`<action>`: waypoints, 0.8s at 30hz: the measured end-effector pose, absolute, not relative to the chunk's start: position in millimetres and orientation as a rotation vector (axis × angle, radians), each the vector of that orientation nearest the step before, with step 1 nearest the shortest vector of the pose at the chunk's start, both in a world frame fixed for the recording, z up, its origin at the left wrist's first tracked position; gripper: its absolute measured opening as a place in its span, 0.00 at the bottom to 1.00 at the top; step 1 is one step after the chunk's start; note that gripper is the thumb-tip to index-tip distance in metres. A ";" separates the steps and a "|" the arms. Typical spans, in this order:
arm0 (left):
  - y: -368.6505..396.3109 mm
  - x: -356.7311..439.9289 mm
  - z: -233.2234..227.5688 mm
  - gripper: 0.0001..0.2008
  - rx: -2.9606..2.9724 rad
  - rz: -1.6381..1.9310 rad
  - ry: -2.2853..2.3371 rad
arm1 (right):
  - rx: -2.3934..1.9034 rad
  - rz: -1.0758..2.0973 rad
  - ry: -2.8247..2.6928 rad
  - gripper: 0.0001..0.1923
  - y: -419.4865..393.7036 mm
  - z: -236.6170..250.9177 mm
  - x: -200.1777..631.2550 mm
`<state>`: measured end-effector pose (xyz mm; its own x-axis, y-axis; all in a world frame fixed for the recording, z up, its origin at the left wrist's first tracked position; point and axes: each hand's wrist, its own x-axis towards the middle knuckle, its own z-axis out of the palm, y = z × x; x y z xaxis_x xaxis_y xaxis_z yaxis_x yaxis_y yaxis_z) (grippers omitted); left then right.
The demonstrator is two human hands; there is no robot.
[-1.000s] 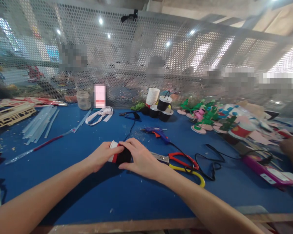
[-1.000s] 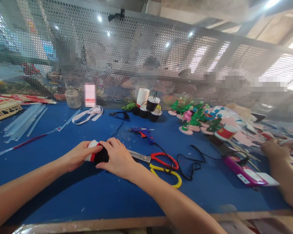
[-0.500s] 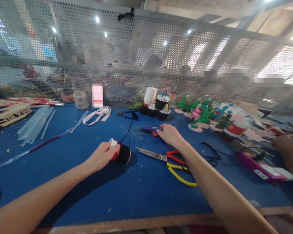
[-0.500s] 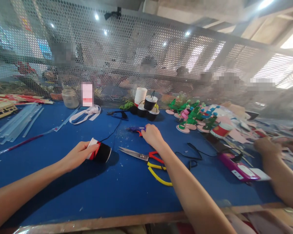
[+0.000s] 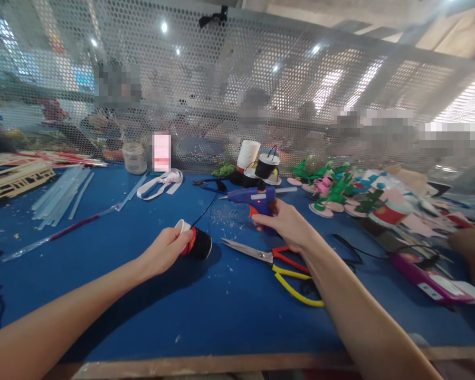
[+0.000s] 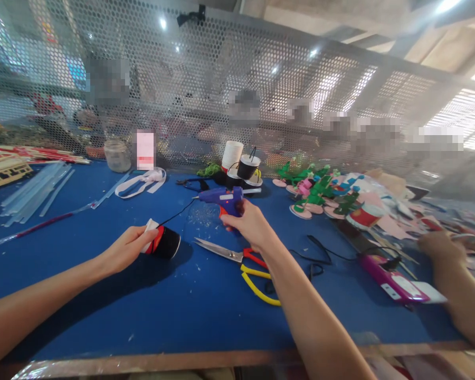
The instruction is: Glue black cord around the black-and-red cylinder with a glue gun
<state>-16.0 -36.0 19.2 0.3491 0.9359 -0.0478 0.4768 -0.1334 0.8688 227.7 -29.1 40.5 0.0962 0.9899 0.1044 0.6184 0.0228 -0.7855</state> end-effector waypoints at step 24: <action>-31.7 -10.6 21.6 0.17 1.526 0.684 1.268 | -1.412 0.523 -2.109 0.04 -96.0 33.7 175.6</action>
